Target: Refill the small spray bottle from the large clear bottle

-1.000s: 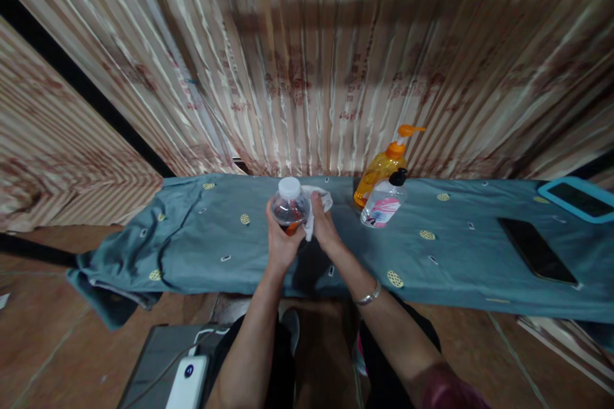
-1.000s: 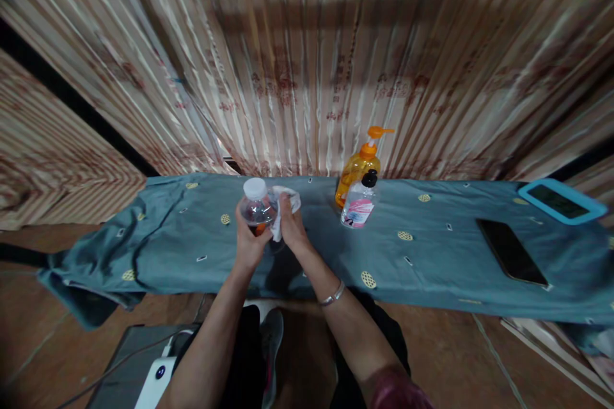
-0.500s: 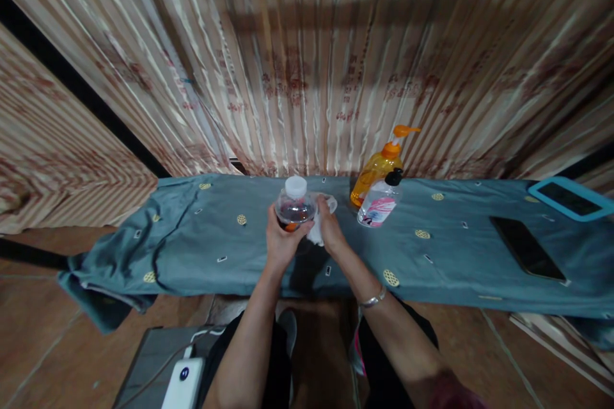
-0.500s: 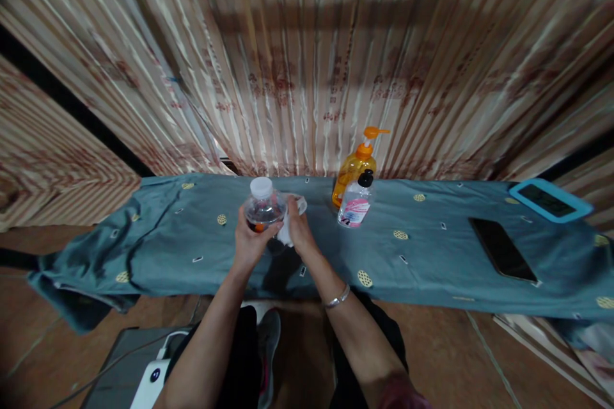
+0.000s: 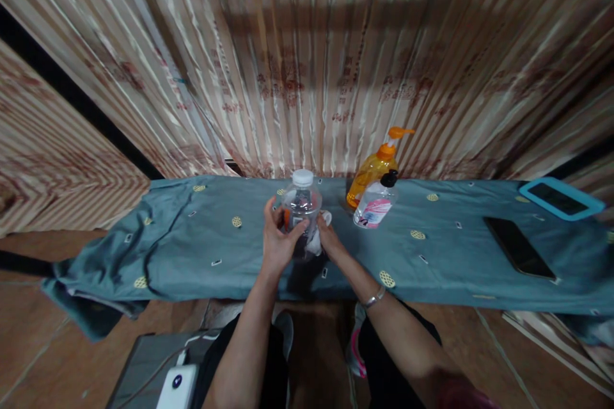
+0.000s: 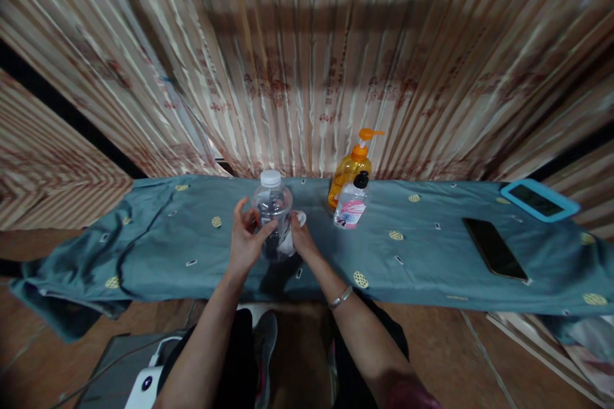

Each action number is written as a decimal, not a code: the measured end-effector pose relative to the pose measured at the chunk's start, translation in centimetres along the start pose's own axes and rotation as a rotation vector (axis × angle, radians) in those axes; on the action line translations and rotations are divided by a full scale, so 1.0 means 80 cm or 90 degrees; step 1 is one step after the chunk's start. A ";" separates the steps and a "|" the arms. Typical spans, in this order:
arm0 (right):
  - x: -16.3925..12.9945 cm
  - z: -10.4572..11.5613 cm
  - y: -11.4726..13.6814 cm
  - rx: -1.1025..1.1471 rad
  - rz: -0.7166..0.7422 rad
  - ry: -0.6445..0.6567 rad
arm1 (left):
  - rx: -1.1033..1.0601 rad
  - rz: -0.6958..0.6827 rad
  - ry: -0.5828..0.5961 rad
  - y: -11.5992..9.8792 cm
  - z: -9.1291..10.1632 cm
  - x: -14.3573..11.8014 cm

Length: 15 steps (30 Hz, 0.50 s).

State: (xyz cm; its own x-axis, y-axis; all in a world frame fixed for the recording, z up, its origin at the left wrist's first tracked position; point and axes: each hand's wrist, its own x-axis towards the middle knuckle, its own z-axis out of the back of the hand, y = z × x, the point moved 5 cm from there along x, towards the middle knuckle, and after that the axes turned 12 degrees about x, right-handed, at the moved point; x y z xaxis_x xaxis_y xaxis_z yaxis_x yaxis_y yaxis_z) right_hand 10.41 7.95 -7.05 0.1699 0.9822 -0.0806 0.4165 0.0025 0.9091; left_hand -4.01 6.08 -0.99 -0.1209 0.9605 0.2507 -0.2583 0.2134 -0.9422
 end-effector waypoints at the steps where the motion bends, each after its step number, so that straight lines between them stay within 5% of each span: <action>1: -0.003 0.001 -0.008 -0.007 -0.017 -0.006 | -0.011 -0.010 -0.007 0.001 -0.001 0.000; 7: -0.016 -0.005 -0.013 -0.002 -0.053 -0.029 | 0.064 -0.060 -0.037 -0.007 -0.006 -0.005; 15: -0.011 -0.027 0.085 0.075 0.036 0.022 | 0.121 -0.062 -0.022 -0.009 -0.006 -0.009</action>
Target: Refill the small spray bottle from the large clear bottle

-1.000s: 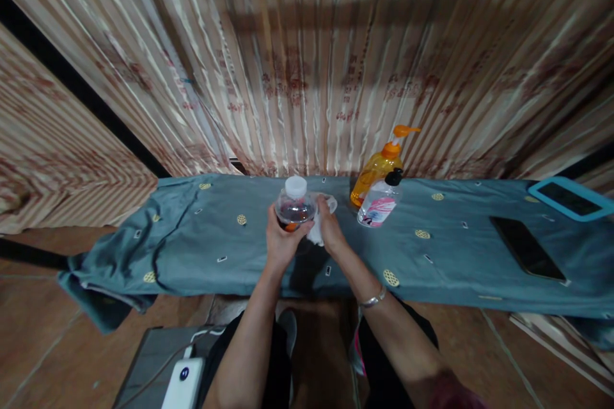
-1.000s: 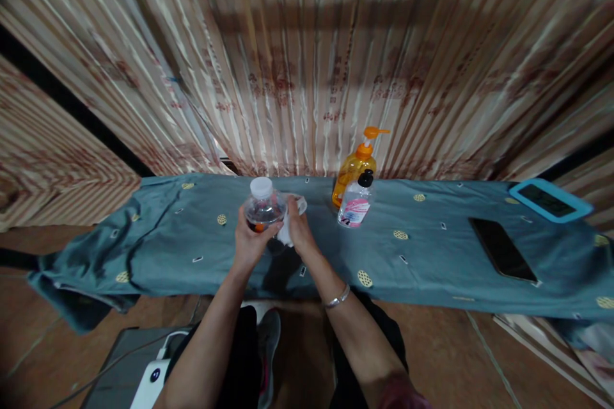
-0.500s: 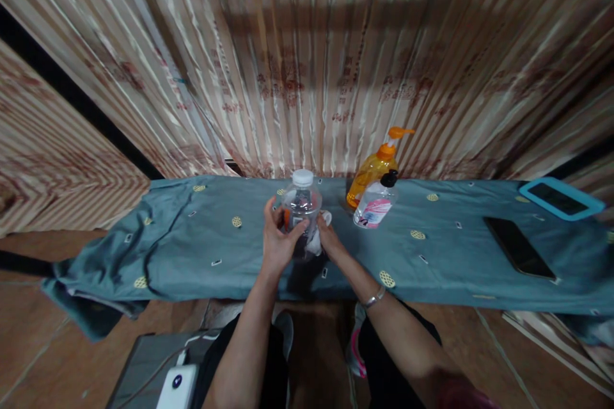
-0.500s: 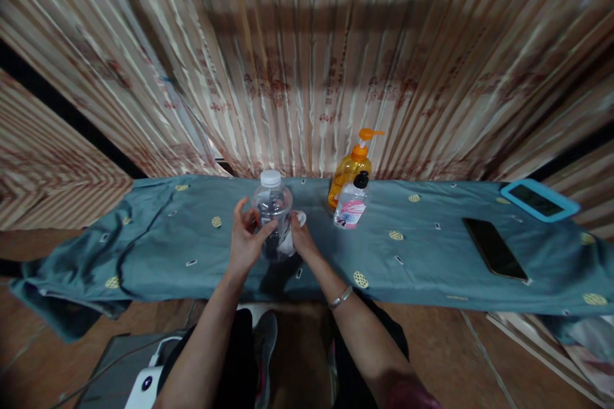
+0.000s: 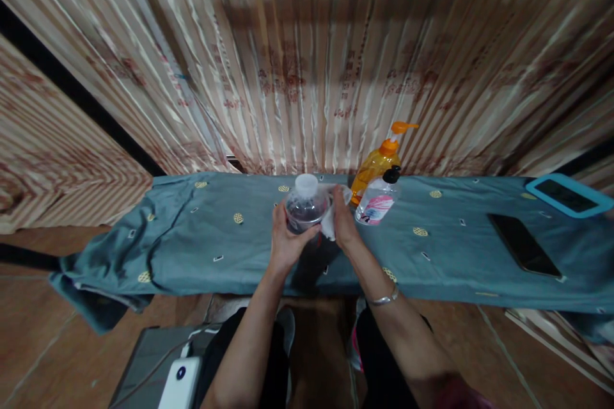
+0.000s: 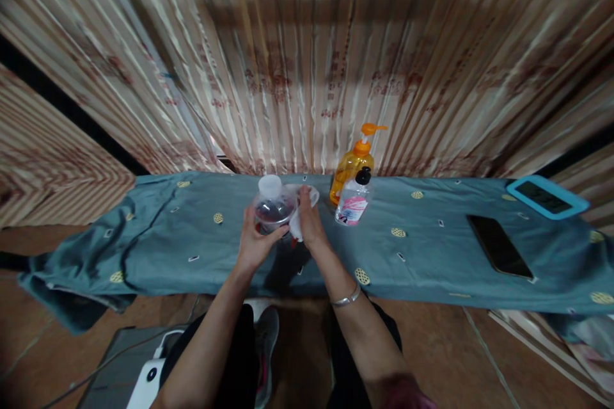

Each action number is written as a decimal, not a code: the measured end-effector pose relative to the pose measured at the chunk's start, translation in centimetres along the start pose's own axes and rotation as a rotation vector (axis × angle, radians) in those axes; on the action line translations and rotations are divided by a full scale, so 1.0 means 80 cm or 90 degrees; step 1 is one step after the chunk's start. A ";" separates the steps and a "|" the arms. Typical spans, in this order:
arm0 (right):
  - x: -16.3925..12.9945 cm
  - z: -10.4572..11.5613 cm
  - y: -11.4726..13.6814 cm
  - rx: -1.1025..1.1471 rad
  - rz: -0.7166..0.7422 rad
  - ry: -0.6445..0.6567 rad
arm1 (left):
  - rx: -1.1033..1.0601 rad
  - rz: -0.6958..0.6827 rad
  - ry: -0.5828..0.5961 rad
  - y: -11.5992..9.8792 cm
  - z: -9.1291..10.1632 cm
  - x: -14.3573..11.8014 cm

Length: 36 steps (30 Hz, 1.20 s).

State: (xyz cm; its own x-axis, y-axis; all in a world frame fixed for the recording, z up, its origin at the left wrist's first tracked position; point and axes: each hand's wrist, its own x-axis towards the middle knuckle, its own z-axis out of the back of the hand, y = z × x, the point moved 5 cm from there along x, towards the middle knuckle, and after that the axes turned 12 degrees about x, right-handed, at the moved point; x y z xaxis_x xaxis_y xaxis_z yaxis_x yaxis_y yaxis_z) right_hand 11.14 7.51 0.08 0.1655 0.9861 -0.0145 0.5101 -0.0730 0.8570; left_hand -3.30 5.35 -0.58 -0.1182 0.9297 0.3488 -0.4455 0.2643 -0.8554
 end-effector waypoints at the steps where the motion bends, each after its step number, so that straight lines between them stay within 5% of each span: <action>1: -0.002 -0.003 0.013 0.003 0.023 0.025 | 0.002 -0.012 0.005 0.000 -0.001 0.000; 6: -0.013 -0.008 0.028 -0.055 0.063 0.068 | -0.042 -0.009 0.028 0.006 -0.009 -0.001; 12: -0.003 0.023 -0.044 -0.135 -0.019 -0.032 | -0.173 0.052 0.003 0.016 -0.009 0.003; 17: -0.010 0.030 -0.083 -0.129 -0.060 -0.034 | -0.091 0.064 -0.047 0.008 0.002 0.006; 21: -0.008 0.013 -0.062 -0.090 -0.051 -0.018 | -0.067 0.060 -0.047 0.001 0.003 0.004; 29: -0.025 -0.039 0.040 -0.062 0.098 0.109 | -0.116 0.020 0.014 -0.007 -0.003 0.000; 32: -0.040 -0.045 0.044 -0.112 0.158 0.137 | -0.126 0.017 0.013 -0.007 -0.001 -0.002; 36: -0.031 -0.036 0.019 -0.096 0.122 0.039 | -0.128 0.021 -0.002 -0.002 0.000 -0.003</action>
State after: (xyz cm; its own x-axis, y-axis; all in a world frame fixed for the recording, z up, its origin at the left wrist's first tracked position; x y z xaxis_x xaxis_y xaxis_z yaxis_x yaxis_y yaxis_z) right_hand 9.08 5.42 2.93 0.1926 0.9640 0.1834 0.3414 -0.2411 0.9085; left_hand -3.18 5.09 -0.55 -0.1330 0.9380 0.3200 -0.2558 0.2795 -0.9255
